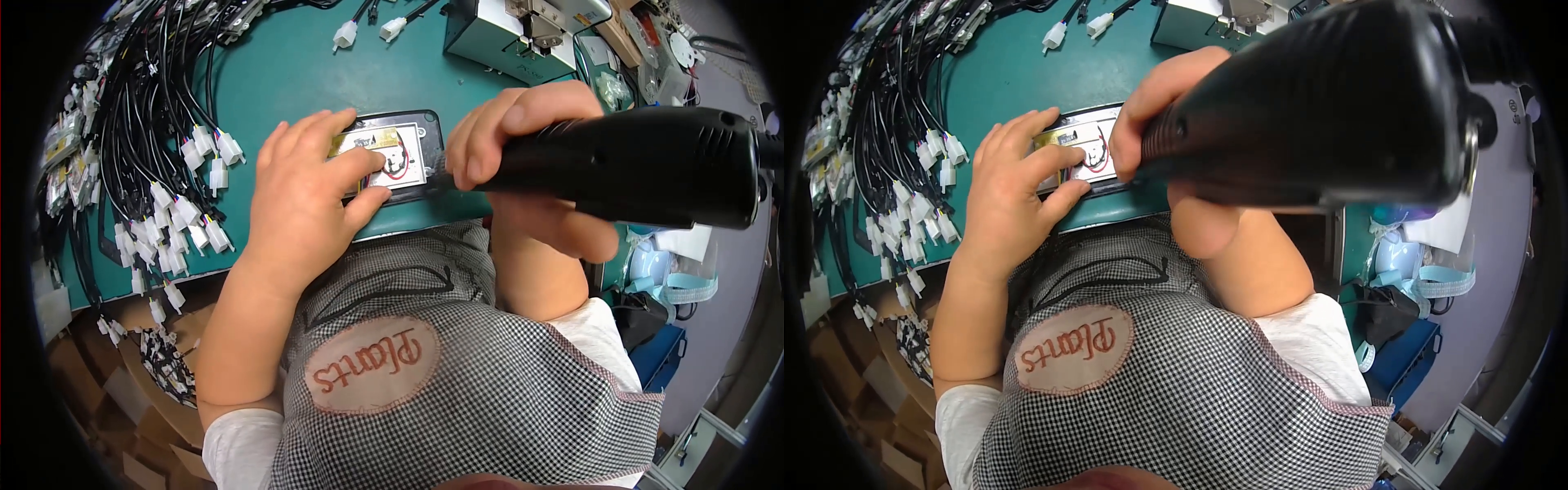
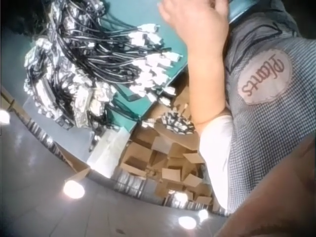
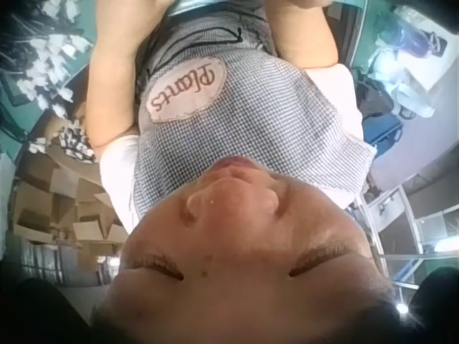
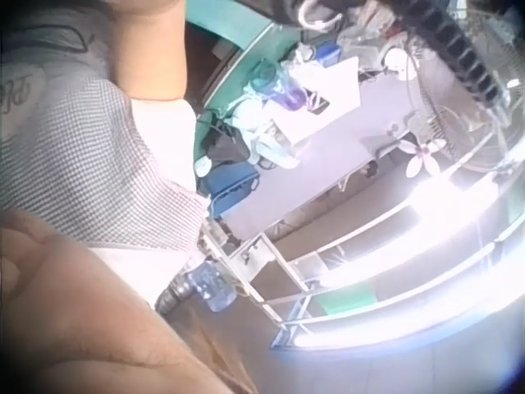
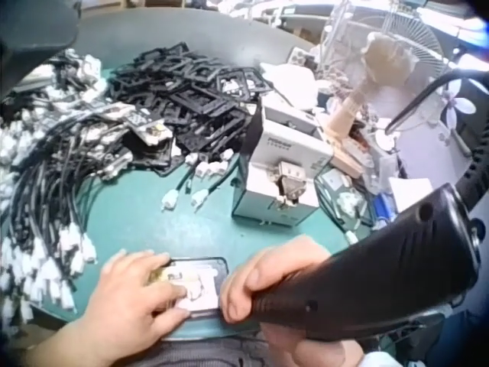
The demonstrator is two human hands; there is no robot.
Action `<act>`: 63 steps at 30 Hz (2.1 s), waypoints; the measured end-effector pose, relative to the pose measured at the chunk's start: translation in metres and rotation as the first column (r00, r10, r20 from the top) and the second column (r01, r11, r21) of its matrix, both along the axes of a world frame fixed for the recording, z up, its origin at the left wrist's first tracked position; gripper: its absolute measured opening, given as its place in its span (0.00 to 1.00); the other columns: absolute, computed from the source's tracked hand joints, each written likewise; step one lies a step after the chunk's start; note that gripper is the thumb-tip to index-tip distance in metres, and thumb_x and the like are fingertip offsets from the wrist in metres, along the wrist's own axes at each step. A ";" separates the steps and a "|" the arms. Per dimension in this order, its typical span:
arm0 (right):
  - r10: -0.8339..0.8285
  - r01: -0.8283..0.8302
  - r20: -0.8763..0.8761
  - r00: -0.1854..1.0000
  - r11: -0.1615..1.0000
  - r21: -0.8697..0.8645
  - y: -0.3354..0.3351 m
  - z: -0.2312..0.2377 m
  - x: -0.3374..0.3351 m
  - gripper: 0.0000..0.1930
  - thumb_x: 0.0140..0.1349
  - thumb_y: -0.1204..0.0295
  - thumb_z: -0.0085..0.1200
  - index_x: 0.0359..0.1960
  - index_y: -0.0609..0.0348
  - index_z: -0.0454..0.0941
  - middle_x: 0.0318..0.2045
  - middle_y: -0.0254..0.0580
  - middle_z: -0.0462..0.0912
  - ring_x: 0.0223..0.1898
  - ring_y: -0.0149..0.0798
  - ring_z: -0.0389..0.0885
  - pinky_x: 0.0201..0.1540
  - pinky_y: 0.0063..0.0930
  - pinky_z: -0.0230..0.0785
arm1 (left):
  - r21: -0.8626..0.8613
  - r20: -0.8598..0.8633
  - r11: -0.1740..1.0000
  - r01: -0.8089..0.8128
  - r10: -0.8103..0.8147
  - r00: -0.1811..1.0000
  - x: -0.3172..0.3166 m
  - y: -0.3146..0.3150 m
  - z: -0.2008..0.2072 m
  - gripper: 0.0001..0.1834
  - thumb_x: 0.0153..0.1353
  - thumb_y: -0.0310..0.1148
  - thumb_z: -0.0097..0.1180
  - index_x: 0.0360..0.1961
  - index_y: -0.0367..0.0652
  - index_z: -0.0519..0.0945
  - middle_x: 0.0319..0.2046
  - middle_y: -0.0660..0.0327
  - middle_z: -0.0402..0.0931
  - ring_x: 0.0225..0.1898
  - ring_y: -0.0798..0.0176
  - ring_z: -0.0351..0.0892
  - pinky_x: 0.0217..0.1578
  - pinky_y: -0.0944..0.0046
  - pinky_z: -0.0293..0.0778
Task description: The person assembles electronic modules into plastic frames using an electric screwdriver.
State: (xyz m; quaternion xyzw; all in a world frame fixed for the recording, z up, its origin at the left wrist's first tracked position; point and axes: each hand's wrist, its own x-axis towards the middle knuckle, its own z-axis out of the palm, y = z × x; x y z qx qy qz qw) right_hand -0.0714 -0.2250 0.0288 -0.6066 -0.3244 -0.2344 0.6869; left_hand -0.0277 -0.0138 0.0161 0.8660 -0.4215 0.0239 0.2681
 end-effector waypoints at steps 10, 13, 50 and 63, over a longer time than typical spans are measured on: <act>-0.200 0.297 -0.275 0.940 0.876 0.380 0.001 -0.007 -0.014 0.45 0.43 0.25 0.47 0.42 0.60 0.68 0.21 0.40 0.75 0.17 0.36 0.73 0.22 0.31 0.69 | -0.018 -0.023 1.000 -0.010 0.010 1.000 -0.003 0.001 -0.006 0.15 0.42 0.37 0.68 0.35 0.52 0.82 0.52 0.56 0.72 0.56 0.50 0.67 0.59 0.44 0.57; -0.424 0.427 -0.106 0.900 0.803 0.416 -0.024 0.006 -0.009 0.42 0.43 0.23 0.44 0.40 0.51 0.73 0.21 0.38 0.74 0.18 0.37 0.74 0.23 0.32 0.69 | -0.017 -0.016 1.000 -0.013 0.013 1.000 -0.002 0.000 -0.006 0.15 0.43 0.37 0.67 0.35 0.52 0.82 0.53 0.56 0.72 0.57 0.50 0.68 0.59 0.44 0.56; 0.003 0.061 -0.108 0.994 0.804 0.591 0.027 0.055 -0.018 0.34 0.48 0.40 0.56 0.44 0.59 0.72 0.25 0.36 0.72 0.23 0.34 0.71 0.29 0.31 0.63 | -0.579 -0.806 0.619 -0.531 -0.533 0.258 -0.021 0.003 0.000 0.08 0.64 0.32 0.54 0.37 0.37 0.77 0.25 0.65 0.74 0.21 0.77 0.67 0.22 0.77 0.64; 0.070 0.045 -0.155 0.985 0.772 0.634 0.035 0.056 -0.017 0.31 0.47 0.45 0.58 0.42 0.60 0.72 0.23 0.34 0.72 0.20 0.33 0.71 0.27 0.29 0.62 | -0.582 -0.797 0.717 -0.384 -0.408 0.446 -0.029 0.008 0.012 0.12 0.65 0.37 0.54 0.31 0.37 0.76 0.23 0.68 0.73 0.23 0.77 0.66 0.24 0.75 0.65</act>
